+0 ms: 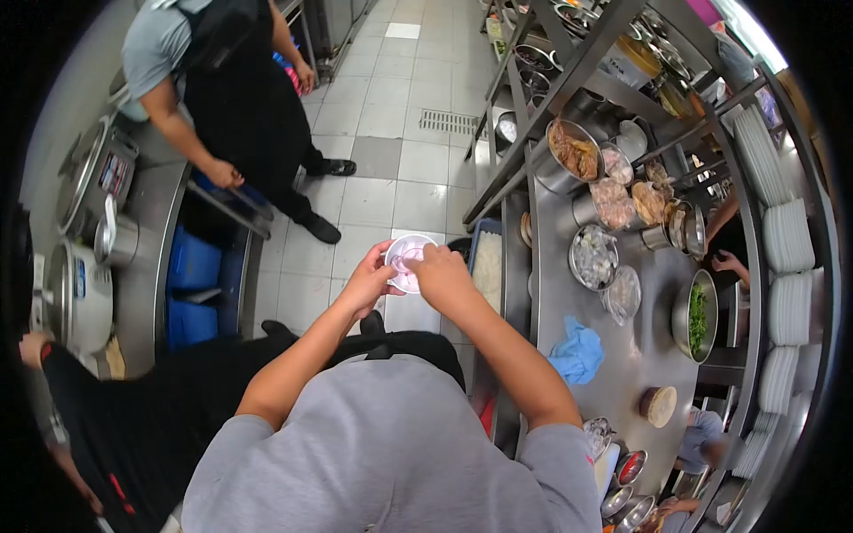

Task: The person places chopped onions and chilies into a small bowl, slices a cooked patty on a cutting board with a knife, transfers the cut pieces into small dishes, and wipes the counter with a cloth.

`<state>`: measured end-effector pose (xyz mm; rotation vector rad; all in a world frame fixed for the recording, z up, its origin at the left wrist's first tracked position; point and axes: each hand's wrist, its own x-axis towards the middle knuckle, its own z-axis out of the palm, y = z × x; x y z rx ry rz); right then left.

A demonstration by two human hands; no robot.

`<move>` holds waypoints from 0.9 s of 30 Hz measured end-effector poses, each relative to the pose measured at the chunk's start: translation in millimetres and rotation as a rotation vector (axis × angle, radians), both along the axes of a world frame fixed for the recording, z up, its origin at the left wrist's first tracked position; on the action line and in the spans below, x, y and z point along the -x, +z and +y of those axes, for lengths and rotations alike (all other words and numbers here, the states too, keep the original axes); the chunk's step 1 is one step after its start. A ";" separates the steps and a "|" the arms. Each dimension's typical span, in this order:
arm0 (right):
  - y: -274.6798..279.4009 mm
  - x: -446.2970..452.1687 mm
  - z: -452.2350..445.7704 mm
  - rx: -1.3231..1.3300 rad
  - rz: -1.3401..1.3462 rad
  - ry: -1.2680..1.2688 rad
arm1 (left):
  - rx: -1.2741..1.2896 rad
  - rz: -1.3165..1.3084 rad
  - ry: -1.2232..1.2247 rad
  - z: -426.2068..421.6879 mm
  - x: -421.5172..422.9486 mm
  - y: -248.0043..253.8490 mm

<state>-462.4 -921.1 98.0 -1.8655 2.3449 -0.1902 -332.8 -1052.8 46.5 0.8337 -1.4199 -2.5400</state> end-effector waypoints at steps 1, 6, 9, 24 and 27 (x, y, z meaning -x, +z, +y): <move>2.9 9.9 -14.8 -0.001 0.003 0.009 | 0.010 0.003 -0.010 -14.9 14.7 6.9; 14.0 85.6 -81.4 0.081 -0.041 -0.086 | -0.014 0.005 -0.009 -91.3 85.0 7.1; -6.1 131.0 -122.9 0.150 -0.034 -0.211 | -0.032 -0.025 -0.021 -133.1 129.3 4.3; -41.2 400.5 -337.8 0.130 -0.062 0.031 | 0.002 -0.039 0.037 -335.0 397.2 -5.5; -0.9 447.9 -364.1 0.063 -0.241 -0.068 | 0.001 -0.049 0.008 -370.5 439.9 2.4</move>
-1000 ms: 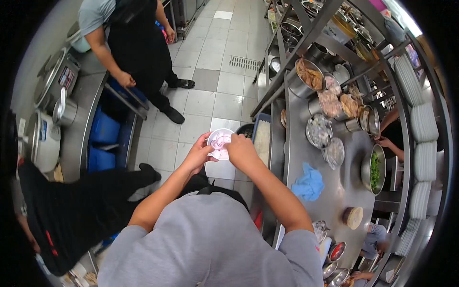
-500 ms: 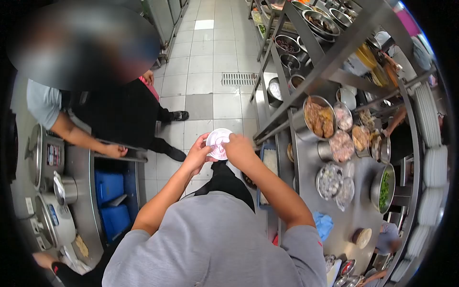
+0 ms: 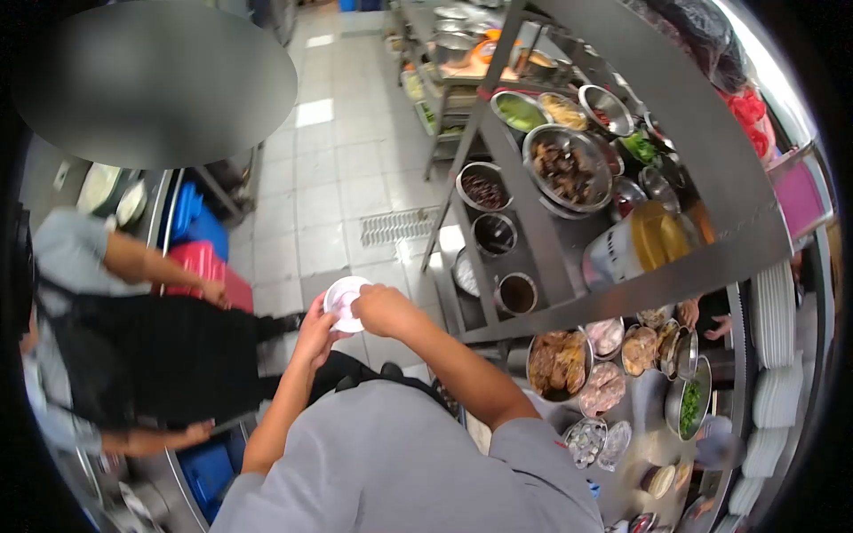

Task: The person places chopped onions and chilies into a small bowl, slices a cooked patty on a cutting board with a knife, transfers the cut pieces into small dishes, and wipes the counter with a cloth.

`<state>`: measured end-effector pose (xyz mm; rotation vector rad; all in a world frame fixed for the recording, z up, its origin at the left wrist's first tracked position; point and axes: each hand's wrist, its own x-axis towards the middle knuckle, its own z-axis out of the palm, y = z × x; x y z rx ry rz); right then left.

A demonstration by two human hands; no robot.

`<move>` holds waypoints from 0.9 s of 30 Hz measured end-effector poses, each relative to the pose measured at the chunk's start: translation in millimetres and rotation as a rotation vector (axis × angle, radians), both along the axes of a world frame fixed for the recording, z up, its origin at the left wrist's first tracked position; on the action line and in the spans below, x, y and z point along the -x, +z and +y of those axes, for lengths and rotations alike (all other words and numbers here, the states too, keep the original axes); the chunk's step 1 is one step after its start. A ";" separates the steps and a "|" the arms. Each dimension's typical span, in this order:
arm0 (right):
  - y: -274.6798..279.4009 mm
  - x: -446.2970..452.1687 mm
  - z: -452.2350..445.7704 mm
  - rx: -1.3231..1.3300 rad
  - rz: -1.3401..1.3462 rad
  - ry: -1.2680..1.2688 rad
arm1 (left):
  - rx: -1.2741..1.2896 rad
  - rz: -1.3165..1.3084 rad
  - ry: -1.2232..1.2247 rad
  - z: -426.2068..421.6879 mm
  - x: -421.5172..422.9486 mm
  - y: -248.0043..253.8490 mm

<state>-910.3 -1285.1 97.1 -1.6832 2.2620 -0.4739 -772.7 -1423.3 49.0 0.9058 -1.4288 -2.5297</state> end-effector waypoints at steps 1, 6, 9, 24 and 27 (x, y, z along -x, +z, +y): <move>21.9 18.7 -1.0 -0.005 -0.117 -0.028 | -0.011 0.003 0.002 -12.8 14.2 -0.2; 147.5 102.7 39.0 0.258 -0.394 -0.340 | -0.069 0.036 -0.066 -87.0 99.5 -11.6; 214.3 140.4 74.2 0.489 -0.137 -0.834 | -0.071 0.051 -0.161 -135.8 162.9 -23.8; 236.8 475.2 212.1 0.035 1.045 -1.301 | 0.048 0.021 -0.571 -224.3 380.9 18.2; 234.2 475.7 221.2 0.007 1.035 -1.389 | 0.002 -0.003 -0.585 -221.1 377.0 6.9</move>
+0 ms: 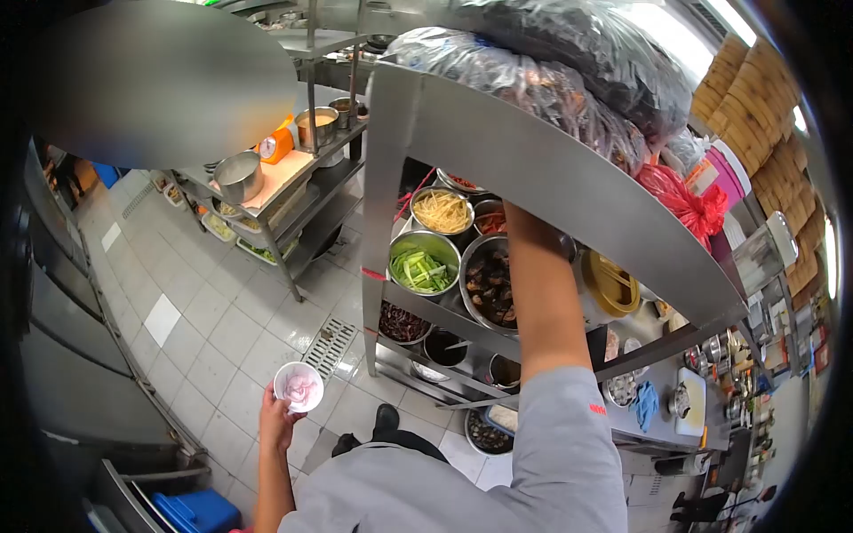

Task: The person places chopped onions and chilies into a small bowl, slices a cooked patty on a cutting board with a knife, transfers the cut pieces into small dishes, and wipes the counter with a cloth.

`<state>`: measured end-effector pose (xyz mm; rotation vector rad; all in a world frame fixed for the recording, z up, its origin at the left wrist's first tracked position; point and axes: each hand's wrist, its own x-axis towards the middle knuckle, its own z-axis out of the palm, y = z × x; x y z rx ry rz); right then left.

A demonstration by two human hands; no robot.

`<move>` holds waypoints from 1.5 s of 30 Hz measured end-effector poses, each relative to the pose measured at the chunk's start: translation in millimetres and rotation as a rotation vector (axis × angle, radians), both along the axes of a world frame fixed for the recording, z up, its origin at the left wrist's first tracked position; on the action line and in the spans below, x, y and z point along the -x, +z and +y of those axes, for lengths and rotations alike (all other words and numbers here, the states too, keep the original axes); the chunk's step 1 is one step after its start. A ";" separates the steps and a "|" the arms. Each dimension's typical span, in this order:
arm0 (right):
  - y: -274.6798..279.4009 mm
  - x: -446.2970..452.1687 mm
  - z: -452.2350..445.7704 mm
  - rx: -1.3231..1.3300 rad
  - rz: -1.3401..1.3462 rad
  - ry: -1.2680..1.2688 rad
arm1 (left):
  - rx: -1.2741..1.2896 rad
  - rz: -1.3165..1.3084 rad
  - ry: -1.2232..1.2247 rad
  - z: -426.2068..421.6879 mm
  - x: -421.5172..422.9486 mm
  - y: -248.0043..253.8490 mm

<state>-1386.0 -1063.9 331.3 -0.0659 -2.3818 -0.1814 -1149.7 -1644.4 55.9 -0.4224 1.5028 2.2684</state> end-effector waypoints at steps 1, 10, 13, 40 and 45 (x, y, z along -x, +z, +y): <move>-1.4 -7.1 5.2 0.014 -0.015 -0.025 | -0.018 -0.015 0.015 0.8 -2.6 -9.0; -22.6 -89.8 33.1 0.177 -0.323 -0.178 | 0.014 -0.045 0.000 17.0 14.8 -11.6; -24.9 -110.0 36.4 0.215 -0.414 -0.207 | 0.003 -0.042 -0.012 30.7 24.7 -5.2; -22.4 -119.3 45.9 0.299 -0.722 -0.214 | -0.002 -0.057 -0.058 49.2 28.2 1.4; -20.8 -99.8 43.8 0.301 -0.767 -0.195 | 0.005 0.013 -0.048 55.8 34.9 13.0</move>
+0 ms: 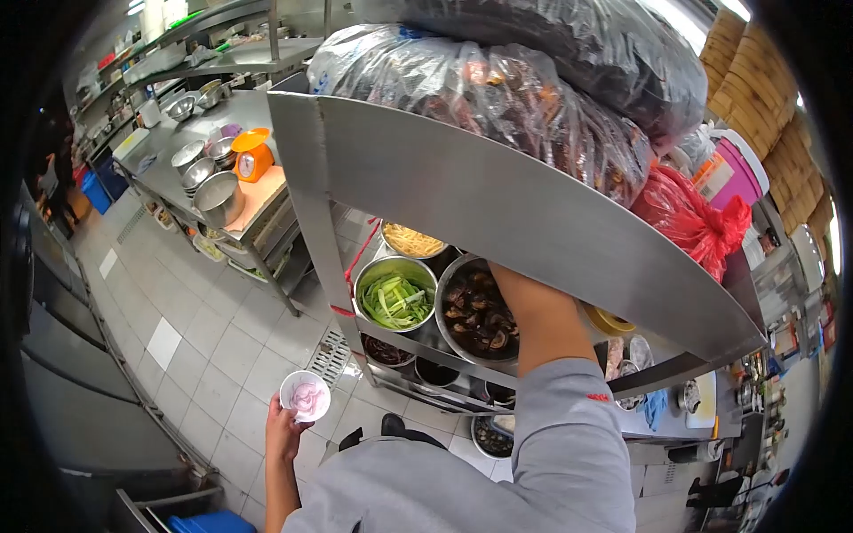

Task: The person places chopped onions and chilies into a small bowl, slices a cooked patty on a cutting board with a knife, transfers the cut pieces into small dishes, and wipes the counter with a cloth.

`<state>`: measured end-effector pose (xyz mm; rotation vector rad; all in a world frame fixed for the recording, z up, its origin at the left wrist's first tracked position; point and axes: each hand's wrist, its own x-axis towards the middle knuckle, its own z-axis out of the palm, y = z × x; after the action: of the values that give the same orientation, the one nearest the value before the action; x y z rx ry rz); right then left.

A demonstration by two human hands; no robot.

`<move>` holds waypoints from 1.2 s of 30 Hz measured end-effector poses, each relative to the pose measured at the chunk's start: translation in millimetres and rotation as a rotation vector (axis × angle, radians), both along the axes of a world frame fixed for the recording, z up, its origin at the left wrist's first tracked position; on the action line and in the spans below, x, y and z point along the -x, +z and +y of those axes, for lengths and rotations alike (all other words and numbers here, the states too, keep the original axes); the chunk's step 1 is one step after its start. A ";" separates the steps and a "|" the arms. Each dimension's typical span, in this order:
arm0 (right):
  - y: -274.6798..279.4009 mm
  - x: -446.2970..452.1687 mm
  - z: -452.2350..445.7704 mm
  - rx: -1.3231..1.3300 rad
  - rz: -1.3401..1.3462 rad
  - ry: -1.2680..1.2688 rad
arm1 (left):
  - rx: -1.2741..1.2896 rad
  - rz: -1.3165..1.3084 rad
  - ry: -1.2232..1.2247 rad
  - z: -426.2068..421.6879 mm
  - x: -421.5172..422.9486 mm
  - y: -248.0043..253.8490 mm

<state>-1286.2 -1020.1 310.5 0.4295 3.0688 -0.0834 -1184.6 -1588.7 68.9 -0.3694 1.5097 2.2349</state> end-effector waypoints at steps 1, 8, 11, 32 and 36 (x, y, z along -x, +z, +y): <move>0.8 2.9 -1.4 0.004 -0.010 0.005 | 0.009 0.010 0.003 1.8 0.6 2.2; 12.0 22.8 -10.9 0.031 -0.052 0.043 | -0.081 -0.016 -0.014 12.4 -1.2 16.7; 23.8 33.4 -21.1 0.074 -0.058 0.086 | -0.096 0.003 -0.052 16.2 1.0 20.8; 64.7 -69.1 -263.7 0.522 -0.368 0.885 | -0.164 0.077 -0.576 68.7 40.0 112.9; 30.3 -89.7 -285.8 0.420 -0.239 0.885 | -0.134 0.083 -0.611 71.8 35.5 114.2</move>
<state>-1196.6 -1306.0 340.9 -0.8506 2.6061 -0.5618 -1220.1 -1516.9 183.1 0.2086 1.2777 1.8545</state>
